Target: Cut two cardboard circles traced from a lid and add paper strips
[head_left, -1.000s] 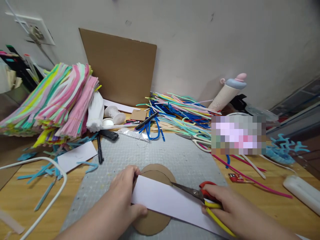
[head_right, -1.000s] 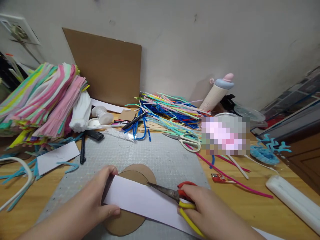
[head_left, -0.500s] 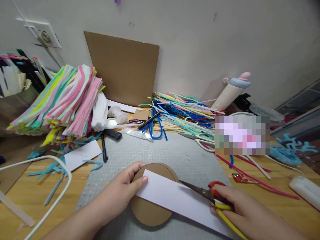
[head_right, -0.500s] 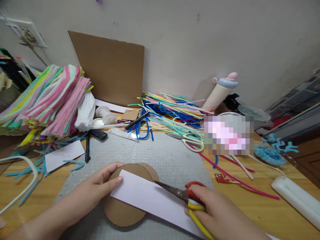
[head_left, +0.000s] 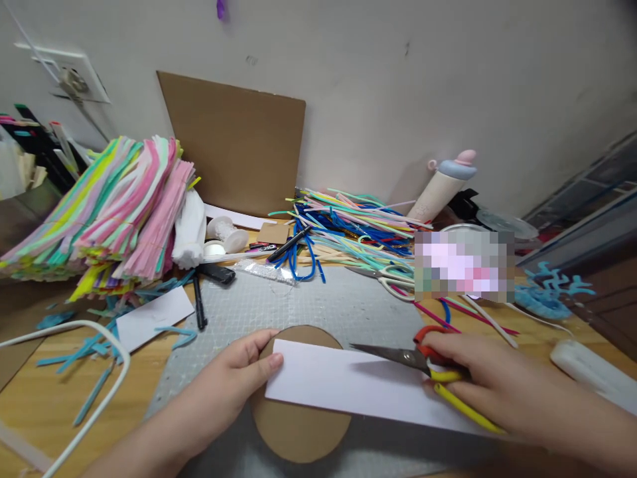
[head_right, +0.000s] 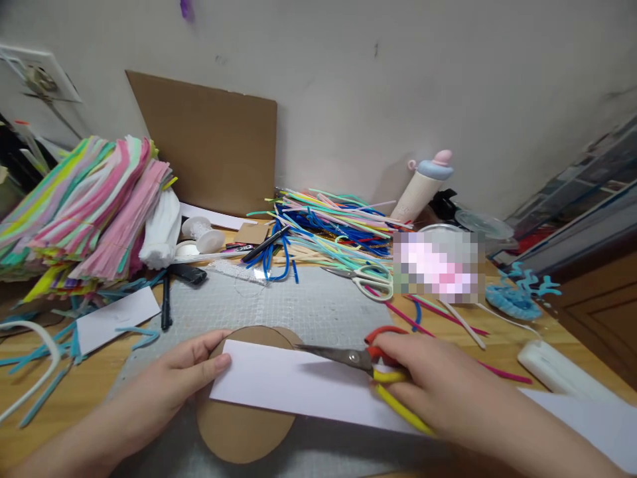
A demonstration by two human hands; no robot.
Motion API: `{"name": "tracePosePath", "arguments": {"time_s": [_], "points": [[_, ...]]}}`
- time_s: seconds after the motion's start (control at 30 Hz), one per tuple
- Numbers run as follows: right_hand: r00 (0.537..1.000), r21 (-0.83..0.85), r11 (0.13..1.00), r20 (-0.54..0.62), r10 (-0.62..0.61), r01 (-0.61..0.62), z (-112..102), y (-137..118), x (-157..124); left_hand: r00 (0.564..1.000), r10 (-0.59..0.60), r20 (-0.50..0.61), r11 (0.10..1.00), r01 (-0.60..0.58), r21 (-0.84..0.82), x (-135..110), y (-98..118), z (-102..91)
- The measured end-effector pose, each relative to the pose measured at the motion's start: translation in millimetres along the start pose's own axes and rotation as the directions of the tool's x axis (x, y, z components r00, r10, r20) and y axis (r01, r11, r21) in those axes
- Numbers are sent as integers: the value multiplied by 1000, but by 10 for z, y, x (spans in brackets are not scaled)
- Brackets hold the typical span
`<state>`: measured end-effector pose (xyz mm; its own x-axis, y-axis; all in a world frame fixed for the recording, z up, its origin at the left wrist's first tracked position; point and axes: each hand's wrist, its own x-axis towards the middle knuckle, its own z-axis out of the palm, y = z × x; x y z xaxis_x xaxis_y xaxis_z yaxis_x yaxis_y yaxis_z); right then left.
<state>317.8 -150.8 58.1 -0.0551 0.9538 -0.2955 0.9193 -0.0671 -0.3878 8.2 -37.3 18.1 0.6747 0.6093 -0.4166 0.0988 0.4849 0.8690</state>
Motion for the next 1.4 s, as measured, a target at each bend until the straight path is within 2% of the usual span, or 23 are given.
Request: {"name": "tracePosePath", "arguments": {"time_s": [0.13,0.33,0.47,0.57,0.63,0.7,0.8,0.97,1.2,1.4], "points": [[998,16,998,-8,-69,69,-49,60,205,999,6,-41,999,-8,-33,12,-20,-11],[993,72,992,-67,-94,99,70,97,311,997,-1,-79,999,-3,-54,39,-38,-28],[991,73,994,-109,-79,87,148,-50,296,997,-14,-74,996,7,-85,22,-34,13],[976,90,989,-191,-100,119,243,-214,285,996,-6,-94,996,-3,-87,5,-48,55],[951,96,973,-252,-181,210,320,-296,270,994,4,-109,996,-14,-91,3,-62,79],[905,60,942,-304,-297,329,392,-330,249,992,13,-125,996,-24,-86,6,-72,97],[849,-45,898,-310,-429,437,483,-302,220,988,21,-156,998,-30,-61,10,-80,119],[783,-233,842,-311,-539,487,586,-217,207,991,29,-130,999,-34,-42,2,-77,143],[705,-399,768,-326,-629,501,630,-192,197,976,136,-171,982,-110,152,-31,-54,154],[687,-416,746,-315,-655,520,644,-172,196,959,219,-179,954,-172,243,-68,-59,143]]}}
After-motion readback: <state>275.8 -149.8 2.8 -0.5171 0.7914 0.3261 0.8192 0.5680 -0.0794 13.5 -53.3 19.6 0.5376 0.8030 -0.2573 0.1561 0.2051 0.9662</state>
